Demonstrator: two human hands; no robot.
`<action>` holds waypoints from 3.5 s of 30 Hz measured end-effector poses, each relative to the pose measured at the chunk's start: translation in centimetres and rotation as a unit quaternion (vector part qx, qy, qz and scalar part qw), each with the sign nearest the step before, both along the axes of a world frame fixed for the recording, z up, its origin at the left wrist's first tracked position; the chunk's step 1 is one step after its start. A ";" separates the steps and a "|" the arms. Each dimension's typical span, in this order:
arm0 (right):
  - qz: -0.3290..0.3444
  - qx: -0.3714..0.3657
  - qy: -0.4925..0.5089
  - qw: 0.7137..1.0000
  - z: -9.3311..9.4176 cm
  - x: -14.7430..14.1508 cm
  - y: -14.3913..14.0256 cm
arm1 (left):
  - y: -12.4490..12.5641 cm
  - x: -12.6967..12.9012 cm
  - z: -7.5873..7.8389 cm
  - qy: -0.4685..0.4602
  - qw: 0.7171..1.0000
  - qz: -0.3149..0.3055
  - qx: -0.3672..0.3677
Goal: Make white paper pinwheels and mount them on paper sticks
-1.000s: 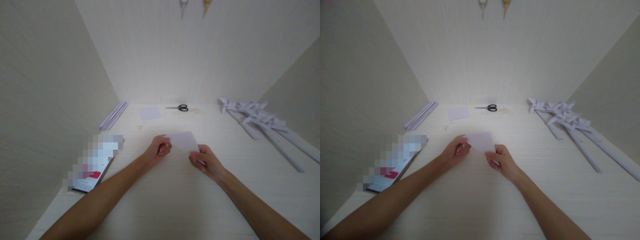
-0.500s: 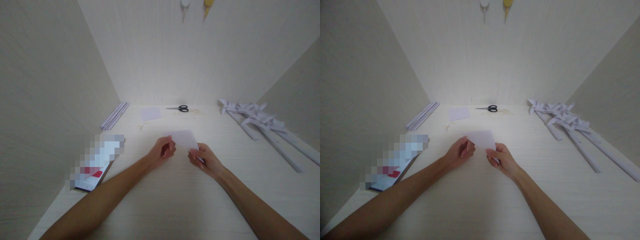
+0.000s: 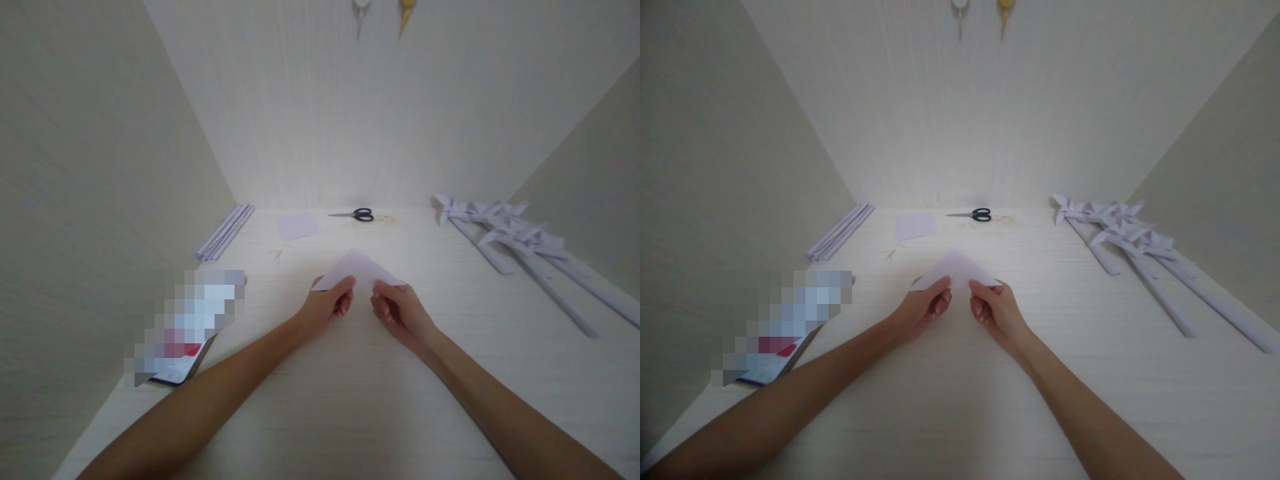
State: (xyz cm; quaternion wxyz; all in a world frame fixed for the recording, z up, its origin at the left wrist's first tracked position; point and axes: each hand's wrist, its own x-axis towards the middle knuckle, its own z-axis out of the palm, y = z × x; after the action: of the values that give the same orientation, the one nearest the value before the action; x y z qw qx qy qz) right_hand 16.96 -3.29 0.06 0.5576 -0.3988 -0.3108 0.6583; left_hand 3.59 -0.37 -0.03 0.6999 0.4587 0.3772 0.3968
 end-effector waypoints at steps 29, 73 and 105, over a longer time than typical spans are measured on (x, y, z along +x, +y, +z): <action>-0.015 0.032 0.086 0.996 0.7 1.4 0.1 | 0.0 -0.7 0.3 -0.113 0.988 -0.088 -0.050; -0.101 0.118 -0.091 0.984 -0.7 1.3 0.2 | 0.7 -1.0 -0.5 0.008 0.997 -0.065 0.039; 0.059 0.069 -0.157 0.983 -1.4 1.4 0.3 | 0.5 -0.9 -0.2 -0.025 0.995 0.053 -0.075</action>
State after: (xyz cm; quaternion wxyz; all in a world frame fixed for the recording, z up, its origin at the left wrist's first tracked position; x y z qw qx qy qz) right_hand 18.33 -3.03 -1.35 0.4878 -0.4389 -0.4622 0.5965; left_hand 2.68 0.11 -0.23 0.7195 0.3744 0.4120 0.4152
